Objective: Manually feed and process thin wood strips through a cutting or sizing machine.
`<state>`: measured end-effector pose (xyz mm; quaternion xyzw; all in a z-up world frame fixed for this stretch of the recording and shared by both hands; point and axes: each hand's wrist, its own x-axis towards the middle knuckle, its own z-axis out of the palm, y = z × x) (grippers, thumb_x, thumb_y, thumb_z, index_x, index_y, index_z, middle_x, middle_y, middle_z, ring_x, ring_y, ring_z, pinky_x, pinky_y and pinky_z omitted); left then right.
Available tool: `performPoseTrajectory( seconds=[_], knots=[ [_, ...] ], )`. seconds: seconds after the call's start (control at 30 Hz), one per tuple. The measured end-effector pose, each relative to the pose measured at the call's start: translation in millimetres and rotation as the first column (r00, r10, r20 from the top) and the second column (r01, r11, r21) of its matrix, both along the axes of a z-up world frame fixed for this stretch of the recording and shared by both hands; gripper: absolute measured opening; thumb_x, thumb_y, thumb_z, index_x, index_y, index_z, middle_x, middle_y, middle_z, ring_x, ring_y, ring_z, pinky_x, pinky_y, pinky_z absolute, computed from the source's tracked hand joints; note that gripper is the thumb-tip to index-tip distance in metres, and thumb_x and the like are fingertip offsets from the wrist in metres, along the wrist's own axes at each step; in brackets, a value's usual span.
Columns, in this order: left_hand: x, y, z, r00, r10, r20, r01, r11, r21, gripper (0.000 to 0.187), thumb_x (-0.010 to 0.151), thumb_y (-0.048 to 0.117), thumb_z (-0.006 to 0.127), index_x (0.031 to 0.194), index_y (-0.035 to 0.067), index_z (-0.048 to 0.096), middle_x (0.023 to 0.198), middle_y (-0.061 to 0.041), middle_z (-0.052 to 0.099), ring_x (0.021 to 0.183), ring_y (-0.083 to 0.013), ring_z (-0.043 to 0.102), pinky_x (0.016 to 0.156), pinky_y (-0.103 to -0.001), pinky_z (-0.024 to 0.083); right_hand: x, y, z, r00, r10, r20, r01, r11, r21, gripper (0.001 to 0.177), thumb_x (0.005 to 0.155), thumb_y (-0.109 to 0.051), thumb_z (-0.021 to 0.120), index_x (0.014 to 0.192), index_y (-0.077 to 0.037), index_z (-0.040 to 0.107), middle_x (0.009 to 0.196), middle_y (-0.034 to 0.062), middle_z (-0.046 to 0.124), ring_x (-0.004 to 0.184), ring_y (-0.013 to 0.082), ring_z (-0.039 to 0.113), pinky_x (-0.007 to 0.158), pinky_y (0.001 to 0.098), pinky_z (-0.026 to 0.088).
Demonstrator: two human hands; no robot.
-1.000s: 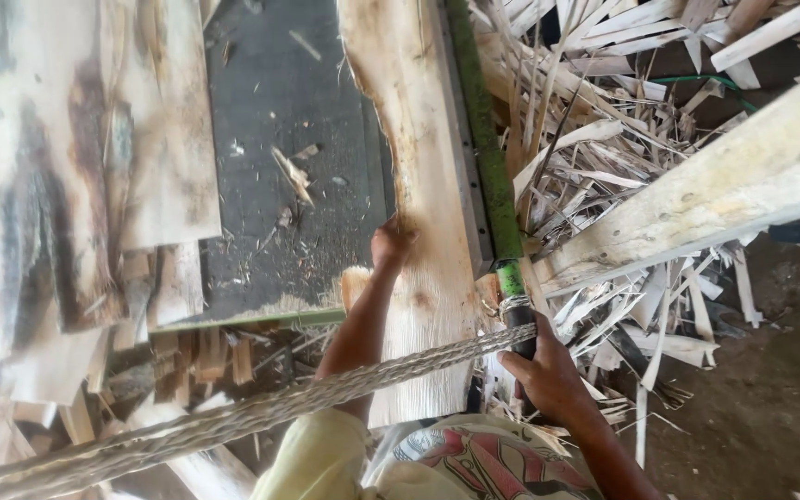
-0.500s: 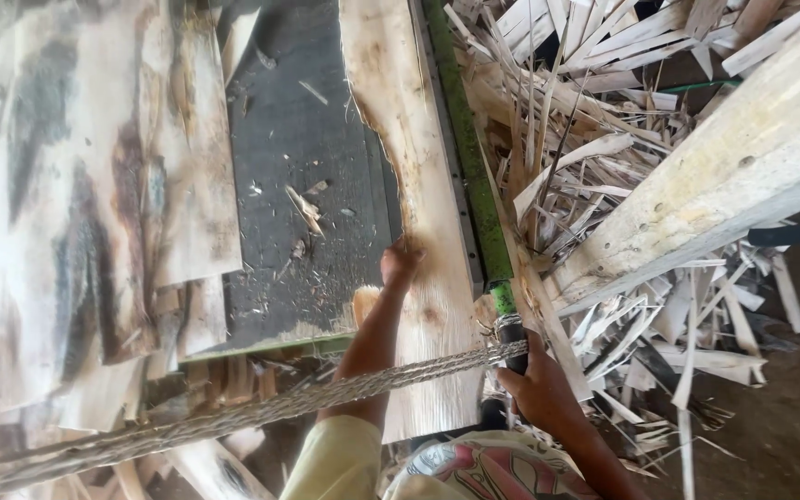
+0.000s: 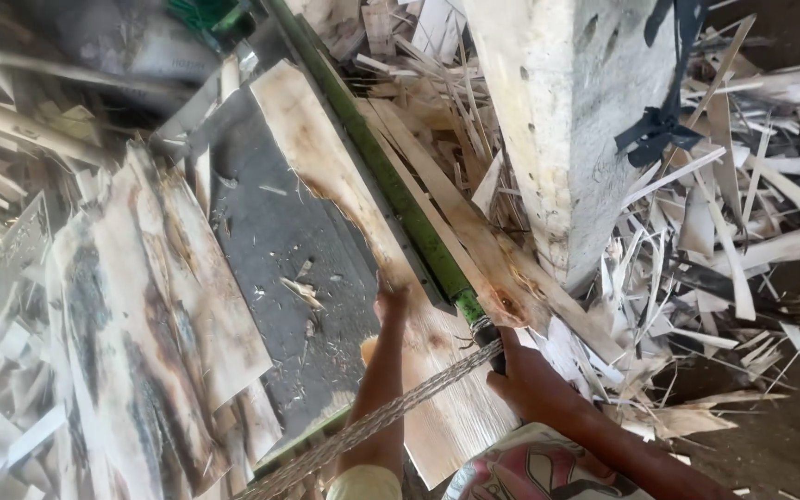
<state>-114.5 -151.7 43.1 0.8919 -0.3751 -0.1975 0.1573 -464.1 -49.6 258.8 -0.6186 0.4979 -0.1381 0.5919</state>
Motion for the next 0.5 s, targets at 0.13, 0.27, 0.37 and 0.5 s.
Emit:
performPoseTrajectory(
  seconds=[0.13, 0.27, 0.37, 0.5],
  knots=[
    [5.8, -1.1, -11.1, 0.996, 0.032, -0.079, -0.032, 0.999, 0.001, 0.101, 0.083, 0.036, 0.082, 0.164, 0.025, 0.022, 0.147, -0.015, 0.058, 0.122, -0.0361, 0.066, 0.110, -0.042, 0.051, -0.7, -3.5, 12.2, 0.999, 0.019, -0.041, -0.016, 0.996, 0.085, 0.062, 0.083, -0.016, 0.064, 0.137, -0.004, 0.037, 0.075, 0.0226, 0.069, 0.069, 0.0381, 0.070, 0.066, 0.0494, 0.051],
    [7.8, -2.6, -13.1, 0.996, 0.044, -0.080, -0.045, 0.999, -0.013, 0.097, 0.084, 0.034, 0.083, 0.161, 0.022, 0.025, 0.152, -0.011, 0.052, 0.121, -0.0327, 0.065, 0.105, -0.042, 0.054, -0.7, -6.2, 13.3, 0.998, 0.052, -0.029, -0.050, 0.996, 0.073, 0.061, 0.085, -0.017, 0.067, 0.137, -0.007, 0.038, 0.074, 0.0191, 0.069, 0.064, 0.0342, 0.070, 0.060, 0.0470, 0.052],
    [-0.5, 3.0, 4.4, 0.958, 0.134, -0.253, -0.147, 0.989, -0.033, 0.094, 0.082, 0.032, 0.074, 0.161, 0.023, 0.023, 0.158, -0.005, 0.044, 0.103, -0.0268, 0.078, 0.084, -0.042, 0.068, 6.1, -6.6, 16.2, 0.998, 0.003, -0.058, 0.009, 0.981, 0.195, 0.068, 0.085, -0.016, 0.066, 0.144, -0.010, 0.031, 0.074, 0.0148, 0.071, 0.056, 0.0284, 0.070, 0.052, 0.0425, 0.056],
    [1.6, -5.7, -10.4, 0.952, 0.186, -0.242, -0.186, 0.982, 0.020, 0.087, 0.091, 0.034, 0.068, 0.163, 0.025, 0.020, 0.155, -0.003, 0.051, 0.094, -0.0360, 0.077, 0.078, -0.047, 0.067, 13.3, -11.6, 17.7, 0.990, 0.046, -0.135, -0.016, 0.977, 0.212, 0.067, 0.090, -0.020, 0.071, 0.144, -0.010, 0.032, 0.070, 0.0159, 0.070, 0.050, 0.0265, 0.067, 0.048, 0.0405, 0.054]
  ],
)
